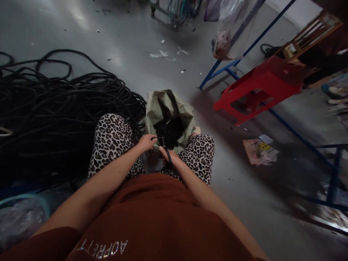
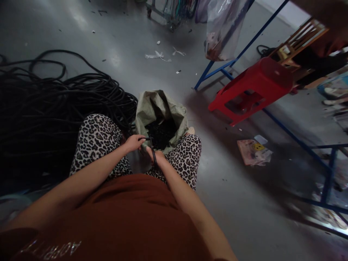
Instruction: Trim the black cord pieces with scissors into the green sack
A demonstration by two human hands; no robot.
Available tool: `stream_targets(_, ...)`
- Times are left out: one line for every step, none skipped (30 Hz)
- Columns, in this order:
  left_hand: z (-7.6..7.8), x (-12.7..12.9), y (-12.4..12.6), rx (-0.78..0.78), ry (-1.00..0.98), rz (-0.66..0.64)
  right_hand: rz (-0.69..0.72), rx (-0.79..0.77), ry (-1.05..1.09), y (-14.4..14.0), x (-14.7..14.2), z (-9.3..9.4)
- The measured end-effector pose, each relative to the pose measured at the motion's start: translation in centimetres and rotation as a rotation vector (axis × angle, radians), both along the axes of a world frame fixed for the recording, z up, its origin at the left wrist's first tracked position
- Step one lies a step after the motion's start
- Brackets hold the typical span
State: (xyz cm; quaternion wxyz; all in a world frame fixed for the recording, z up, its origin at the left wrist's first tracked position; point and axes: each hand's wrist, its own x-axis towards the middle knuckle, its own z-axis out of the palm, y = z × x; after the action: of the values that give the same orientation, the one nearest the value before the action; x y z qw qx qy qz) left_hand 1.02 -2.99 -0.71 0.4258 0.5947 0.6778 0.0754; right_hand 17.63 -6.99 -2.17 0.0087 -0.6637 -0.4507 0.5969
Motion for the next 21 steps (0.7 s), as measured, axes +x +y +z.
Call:
stream_targets(0.0, 0.0, 0.0, -0.004, 0.000, -0.005, 0.003, 0.005, 0.007, 0.0, 0.0, -0.1)
stream_targets(0.1, 0.0, 0.0, -0.005, -0.001, -0.011, 0.004, 0.008, 0.010, 0.0, 0.0, -0.2)
stream_targets(0.1, 0.1, -0.1, -0.004, -0.002, -0.018, 0.004, 0.007, 0.010, 0.0, 0.0, -0.3)
stream_targets(0.1, 0.1, -0.1, -0.003, -0.001, -0.026, 0.004, 0.004, 0.009, -0.1, -0.1, -0.4)
stream_targets(0.2, 0.1, -0.1, -0.003, 0.002, -0.035, 0.005, 0.001, 0.007, -0.1, -0.1, -0.5)
stream_targets(0.2, 0.1, -0.1, -0.003, 0.006, -0.044, 0.004, 0.001, 0.004, -0.1, -0.1, -0.6)
stream_targets(0.1, 0.1, -0.1, -0.005, 0.008, -0.054, 0.004, 0.002, 0.003, -0.1, -0.1, -0.7)
stream_targets(0.1, 0.1, -0.2, -0.006, 0.010, -0.063, 0.005, 0.004, 0.003, -0.1, -0.1, -0.8)
stream_targets(0.1, 0.1, -0.2, -0.007, 0.010, -0.073, 0.008, 0.004, 0.004, -0.1, -0.1, -0.9)
stream_targets(0.1, 0.1, -0.2, -0.009, 0.010, -0.081, 0.012, 0.003, 0.008, -0.1, -0.1, -1.1)
stream_targets(0.1, 0.1, -0.3, -0.011, 0.010, -0.090, 0.016, 0.002, 0.012, -0.1, 0.0, -1.2)
stream_targets(0.2, 0.2, -0.3, -0.009, 0.012, -0.098, 0.019, 0.001, 0.017, -0.1, 0.0, -1.3)
stream_targets(0.2, 0.2, -0.3, -0.007, 0.015, -0.108, 0.019, 0.002, 0.021, -0.1, 0.0, -1.4)
stream_targets(0.2, 0.2, -0.4, -0.006, 0.019, -0.116, 0.016, 0.004, 0.026, -0.1, 0.1, -1.6)
stream_targets(0.2, 0.3, -0.4, -0.006, 0.024, -0.123, 0.012, 0.006, 0.030, -0.2, 0.1, -1.6)
stream_targets(0.2, 0.3, -0.4, -0.006, 0.028, -0.128, 0.007, 0.007, 0.033, -0.2, 0.1, -1.7)
stream_targets(0.2, 0.3, -0.4, -0.009, 0.030, -0.130, 0.001, 0.005, 0.035, -0.2, 0.1, -1.7)
stream_targets(0.2, 0.4, -0.5, -0.015, 0.030, -0.127, -0.005, 0.002, 0.034, -0.2, 0.1, -1.6)
stream_targets(0.2, 0.4, -0.5, -0.021, 0.027, -0.125, -0.009, -0.003, 0.032, -0.2, 0.1, -1.5)
stream_targets(0.2, 0.4, -0.5, -0.025, 0.022, -0.124, -0.011, -0.009, 0.027, -0.2, 0.1, -1.4)
stream_targets(0.3, 0.4, -0.5, -0.027, 0.016, -0.128, -0.010, -0.017, 0.020, -0.1, 0.1, -1.2)
